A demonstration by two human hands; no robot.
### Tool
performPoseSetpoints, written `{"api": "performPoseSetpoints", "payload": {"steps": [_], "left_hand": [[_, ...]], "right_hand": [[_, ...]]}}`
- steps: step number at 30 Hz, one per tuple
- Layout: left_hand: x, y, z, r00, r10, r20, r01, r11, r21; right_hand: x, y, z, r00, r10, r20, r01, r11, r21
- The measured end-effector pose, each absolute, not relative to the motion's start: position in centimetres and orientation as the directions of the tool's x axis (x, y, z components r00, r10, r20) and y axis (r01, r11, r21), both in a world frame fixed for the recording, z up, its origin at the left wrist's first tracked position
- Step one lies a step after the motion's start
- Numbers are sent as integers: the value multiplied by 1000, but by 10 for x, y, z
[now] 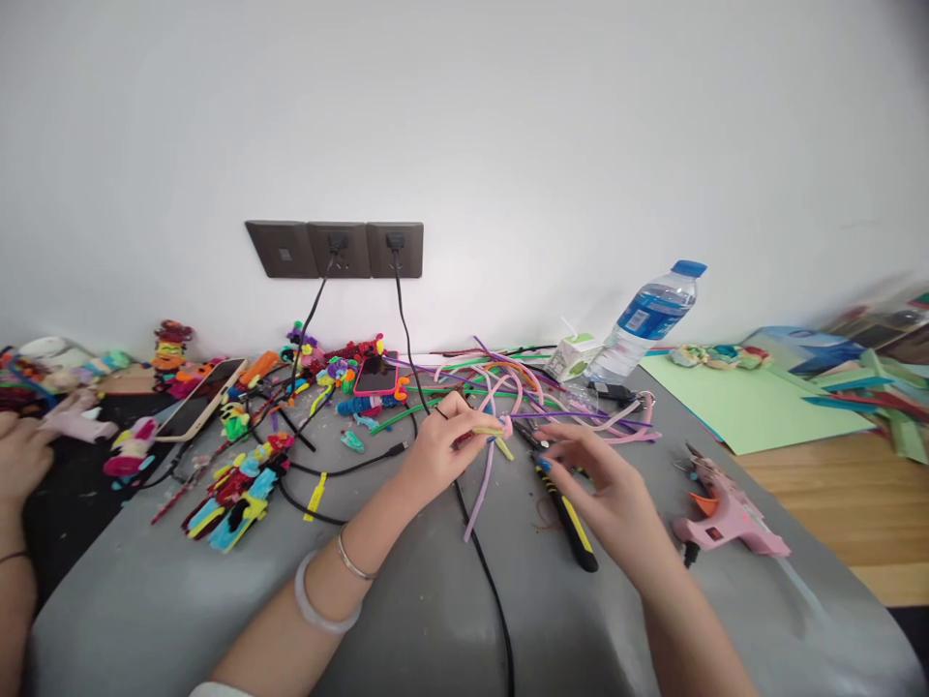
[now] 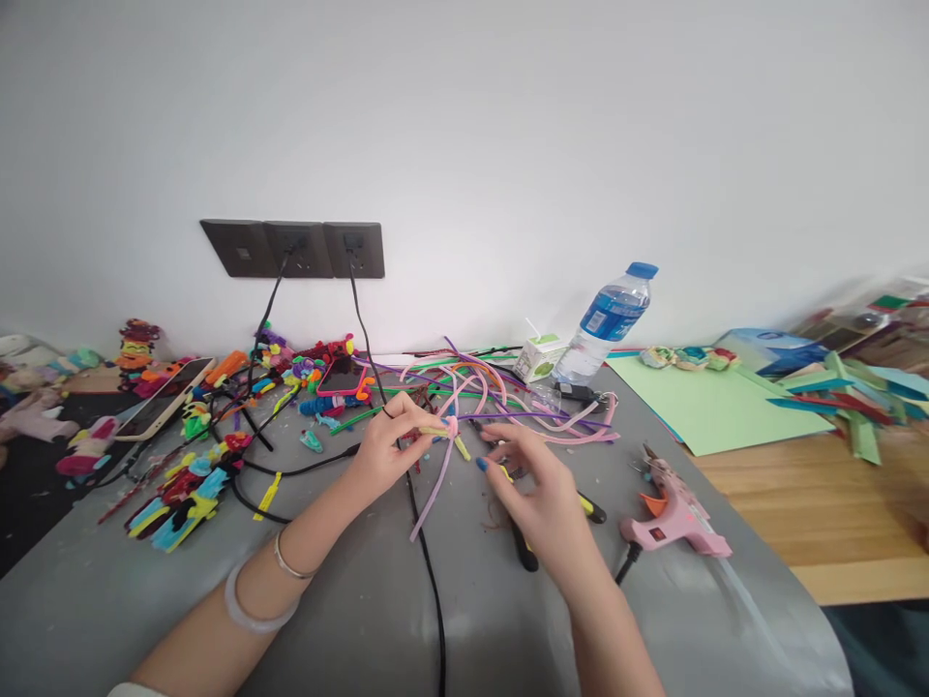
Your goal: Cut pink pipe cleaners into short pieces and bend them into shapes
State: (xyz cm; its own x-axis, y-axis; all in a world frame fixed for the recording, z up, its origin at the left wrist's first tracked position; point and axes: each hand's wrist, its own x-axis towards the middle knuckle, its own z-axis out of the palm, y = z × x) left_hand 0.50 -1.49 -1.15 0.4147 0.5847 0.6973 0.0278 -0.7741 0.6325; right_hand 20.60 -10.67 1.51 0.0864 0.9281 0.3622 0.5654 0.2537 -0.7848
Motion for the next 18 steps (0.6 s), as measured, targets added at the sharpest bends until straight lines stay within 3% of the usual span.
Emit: {"api": "performPoseSetpoints", "payload": {"steps": [8, 15, 18], "left_hand": [[5, -19, -9, 472, 562, 679, 38, -783, 621], [4, -20, -6, 513, 557, 653, 66, -784, 617], [6, -21, -6, 517, 597, 614, 62, -741, 668]], "right_hand": [[178, -88, 8, 77, 895, 438, 421, 369, -828], [184, -85, 3, 61, 928, 367, 325, 329, -887], [185, -84, 0, 61, 946, 319, 250, 295, -922]]}}
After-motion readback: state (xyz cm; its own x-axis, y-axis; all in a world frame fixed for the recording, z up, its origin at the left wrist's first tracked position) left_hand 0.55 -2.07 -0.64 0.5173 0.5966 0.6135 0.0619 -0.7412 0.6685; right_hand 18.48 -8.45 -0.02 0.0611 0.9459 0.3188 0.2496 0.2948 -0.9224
